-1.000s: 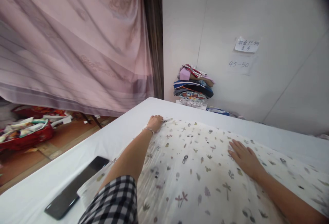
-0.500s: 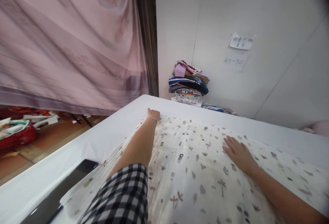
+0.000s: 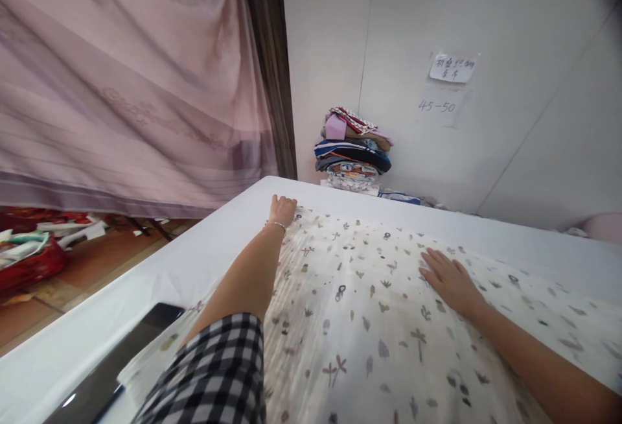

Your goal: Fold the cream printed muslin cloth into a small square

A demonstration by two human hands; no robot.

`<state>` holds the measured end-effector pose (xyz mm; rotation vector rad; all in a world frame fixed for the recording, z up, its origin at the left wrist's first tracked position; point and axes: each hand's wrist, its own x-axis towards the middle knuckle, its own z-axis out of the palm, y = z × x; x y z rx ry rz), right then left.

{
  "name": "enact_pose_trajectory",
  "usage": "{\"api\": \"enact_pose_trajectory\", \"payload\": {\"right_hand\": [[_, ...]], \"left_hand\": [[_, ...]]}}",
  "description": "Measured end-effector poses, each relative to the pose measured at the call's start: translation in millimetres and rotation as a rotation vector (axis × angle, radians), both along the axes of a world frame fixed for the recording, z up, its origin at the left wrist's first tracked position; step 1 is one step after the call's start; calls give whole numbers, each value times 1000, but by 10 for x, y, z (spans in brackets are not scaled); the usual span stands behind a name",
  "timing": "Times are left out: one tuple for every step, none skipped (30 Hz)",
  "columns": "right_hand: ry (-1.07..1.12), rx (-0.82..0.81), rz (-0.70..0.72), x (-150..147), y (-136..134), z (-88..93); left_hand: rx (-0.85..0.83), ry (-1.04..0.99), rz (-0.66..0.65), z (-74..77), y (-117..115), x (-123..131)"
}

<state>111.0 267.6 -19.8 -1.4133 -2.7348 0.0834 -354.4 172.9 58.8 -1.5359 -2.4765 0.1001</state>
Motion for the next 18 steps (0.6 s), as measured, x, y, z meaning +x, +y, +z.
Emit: {"api": "enact_pose_trajectory", "payload": {"right_hand": [[-1,6,3,4,5,-9],[-2,13,7,7,12,-19],[-4,19,11,11,20,-29],[-5,26,17,13,26,-36],[-3,34,25,15,31,-40],[-1,39,30,16,33,-41],[1,41,33,15,32,-37],[2,39,34,14,28,-29],[1,34,32,12,22,-19],[-2,28,27,10,14,-9],[-5,23,22,8,7,1],[-7,22,18,8,2,7],[-8,24,16,9,0,8],[-8,28,15,12,2,4],[-9,32,16,16,8,-7],[-10,35,15,21,17,-23],[-13,37,13,26,29,-42],[-16,38,11,30,41,-63]], "left_hand": [[19,5,13,29,18,-17],[34,9,29,54,43,-37],[45,12,46,70,71,-55],[51,14,64,72,101,-72],[52,14,80,58,128,-85],[49,12,96,27,150,-92],[45,7,110,-17,165,-94],[43,2,122,-69,172,-92],[47,2,128,-123,171,-84],[63,7,121,-173,161,-72],[94,5,96,-215,145,-54],[129,-7,57,-247,123,-30],[159,-27,14,-270,94,1],[176,-56,-28,-287,60,41],[177,-91,-63,-302,19,90],[162,-125,-88,-321,-28,145],[137,-148,-102,-346,-81,203],[119,-160,-110,-378,-138,259]]}}
